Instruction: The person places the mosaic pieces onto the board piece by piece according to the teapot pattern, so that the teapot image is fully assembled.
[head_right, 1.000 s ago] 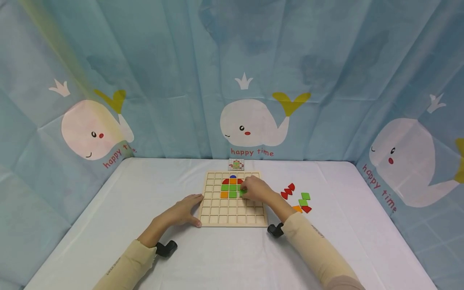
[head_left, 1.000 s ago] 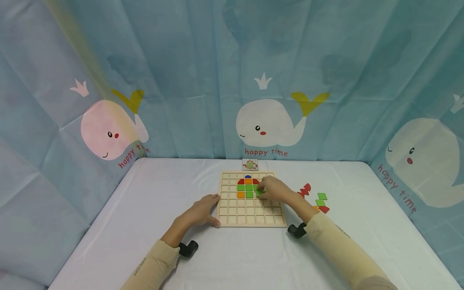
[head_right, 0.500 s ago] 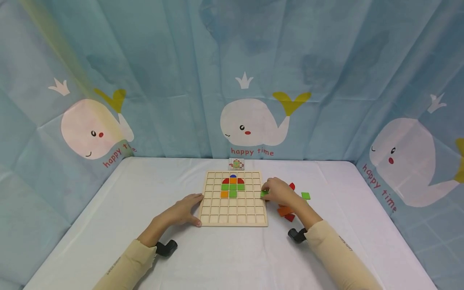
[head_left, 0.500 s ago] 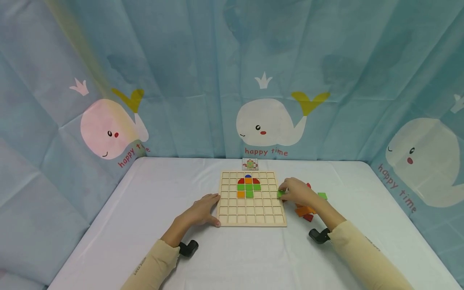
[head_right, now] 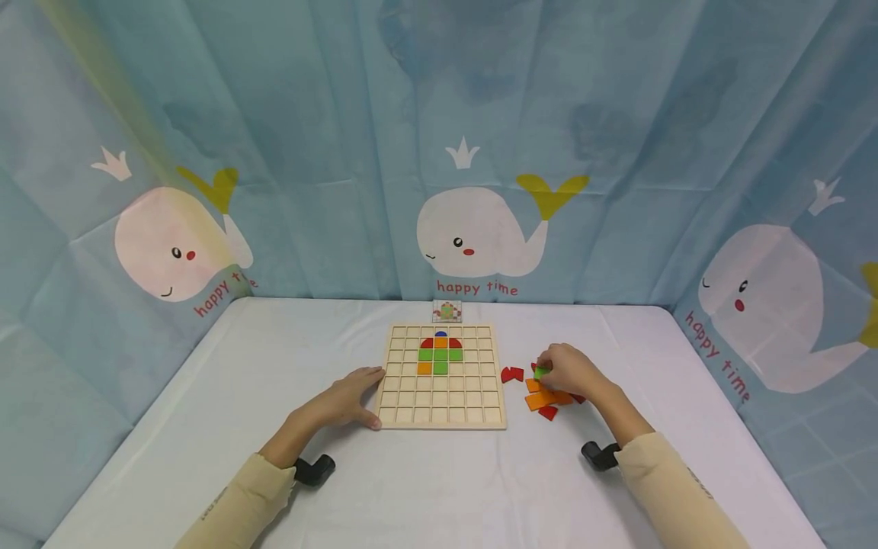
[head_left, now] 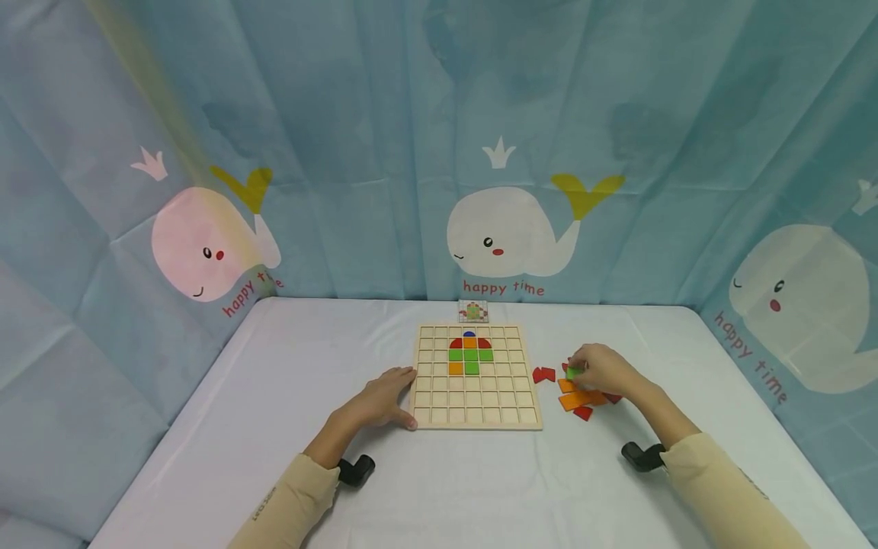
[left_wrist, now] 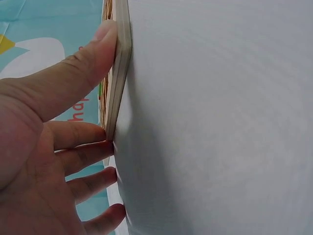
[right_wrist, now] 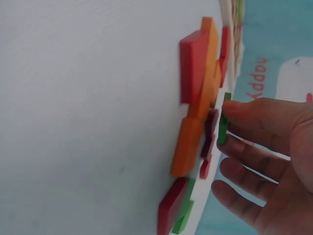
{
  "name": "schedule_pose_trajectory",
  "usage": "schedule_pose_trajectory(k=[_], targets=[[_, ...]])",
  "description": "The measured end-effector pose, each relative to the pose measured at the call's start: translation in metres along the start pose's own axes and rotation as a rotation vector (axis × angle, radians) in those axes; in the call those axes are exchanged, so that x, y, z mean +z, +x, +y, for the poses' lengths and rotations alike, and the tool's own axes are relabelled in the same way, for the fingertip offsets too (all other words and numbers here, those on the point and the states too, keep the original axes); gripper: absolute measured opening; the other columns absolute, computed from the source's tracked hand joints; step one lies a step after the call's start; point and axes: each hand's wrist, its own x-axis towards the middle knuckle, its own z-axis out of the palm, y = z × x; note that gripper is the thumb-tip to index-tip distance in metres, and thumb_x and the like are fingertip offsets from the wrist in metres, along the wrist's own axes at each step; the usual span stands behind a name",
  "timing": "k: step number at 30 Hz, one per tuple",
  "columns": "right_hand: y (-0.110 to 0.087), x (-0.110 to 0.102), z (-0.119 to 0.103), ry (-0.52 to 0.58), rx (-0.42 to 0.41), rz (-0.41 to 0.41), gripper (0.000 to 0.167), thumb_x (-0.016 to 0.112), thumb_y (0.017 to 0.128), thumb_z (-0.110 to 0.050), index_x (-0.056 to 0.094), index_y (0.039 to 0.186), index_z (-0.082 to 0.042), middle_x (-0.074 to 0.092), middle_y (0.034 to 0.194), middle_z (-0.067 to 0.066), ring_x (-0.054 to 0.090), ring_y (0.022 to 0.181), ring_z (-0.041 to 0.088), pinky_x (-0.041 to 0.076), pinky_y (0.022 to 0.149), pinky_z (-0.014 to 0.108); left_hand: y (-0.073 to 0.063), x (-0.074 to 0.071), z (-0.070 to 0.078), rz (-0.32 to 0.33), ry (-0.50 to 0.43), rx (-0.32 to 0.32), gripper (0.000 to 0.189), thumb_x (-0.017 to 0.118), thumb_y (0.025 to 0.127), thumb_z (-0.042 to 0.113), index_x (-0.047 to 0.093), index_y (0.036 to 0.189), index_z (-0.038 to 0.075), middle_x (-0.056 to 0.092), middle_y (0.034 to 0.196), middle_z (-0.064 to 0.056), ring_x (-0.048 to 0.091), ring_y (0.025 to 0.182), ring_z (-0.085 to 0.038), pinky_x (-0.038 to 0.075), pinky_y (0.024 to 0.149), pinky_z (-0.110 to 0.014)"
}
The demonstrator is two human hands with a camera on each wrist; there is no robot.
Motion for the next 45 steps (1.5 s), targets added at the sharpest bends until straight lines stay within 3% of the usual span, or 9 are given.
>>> schedule_pose_trajectory(k=[15, 25, 35, 40, 45], targets=[[-0.007, 0.000, 0.012, 0.032, 0.041, -0.015, 0.028, 0.076, 0.081, -0.011, 0.070, 0.106, 0.000, 0.068, 0.100, 0.012, 0.060, 0.090, 0.025, 0.056, 0.087, 0.046, 0.001, 0.001, 0.000, -0.001, 0.006, 0.001, 0.099, 0.087, 0.067, 0.032, 0.038, 0.149, 0.003, 0.036, 0.156, -0.014, 0.027, 0.147, -0.036, 0.027, 0.116, -0.058], [-0.008, 0.001, 0.025, -0.004, 0.051, -0.033, 0.027, 0.076, 0.081, -0.010, 0.070, 0.105, 0.002, 0.070, 0.099, 0.013, 0.061, 0.089, 0.025, 0.056, 0.088, 0.048, 0.001, 0.002, -0.001, -0.008, 0.004, -0.001, 0.100, 0.087, 0.068, 0.032, 0.037, 0.149, 0.004, 0.036, 0.157, -0.014, 0.027, 0.148, -0.035, 0.027, 0.116, -0.058], [-0.006, -0.002, 0.021, 0.014, 0.063, -0.031, 0.031, 0.076, 0.081, -0.013, 0.070, 0.108, 0.001, 0.069, 0.102, 0.014, 0.060, 0.092, 0.027, 0.055, 0.088, 0.048, 0.003, 0.003, -0.003, -0.004, 0.017, 0.002, 0.100, 0.088, 0.067, 0.033, 0.038, 0.149, 0.004, 0.036, 0.156, -0.014, 0.027, 0.147, -0.035, 0.028, 0.115, -0.058], [-0.005, 0.002, 0.014, 0.030, 0.033, 0.013, 0.025, 0.076, 0.081, -0.014, 0.072, 0.103, -0.002, 0.068, 0.098, 0.011, 0.060, 0.089, 0.024, 0.057, 0.084, 0.044, 0.003, 0.004, -0.003, -0.002, 0.020, 0.001, 0.100, 0.088, 0.066, 0.033, 0.038, 0.149, 0.004, 0.036, 0.156, -0.014, 0.027, 0.147, -0.035, 0.027, 0.115, -0.059], [-0.002, 0.009, 0.007, 0.025, -0.028, 0.026, 0.019, 0.075, 0.084, -0.013, 0.075, 0.101, -0.005, 0.068, 0.104, 0.012, 0.059, 0.097, 0.028, 0.056, 0.089, 0.046, 0.003, 0.002, -0.002, -0.003, 0.021, 0.003, 0.100, 0.087, 0.068, 0.033, 0.037, 0.149, 0.004, 0.036, 0.156, -0.014, 0.027, 0.147, -0.036, 0.027, 0.115, -0.059]])
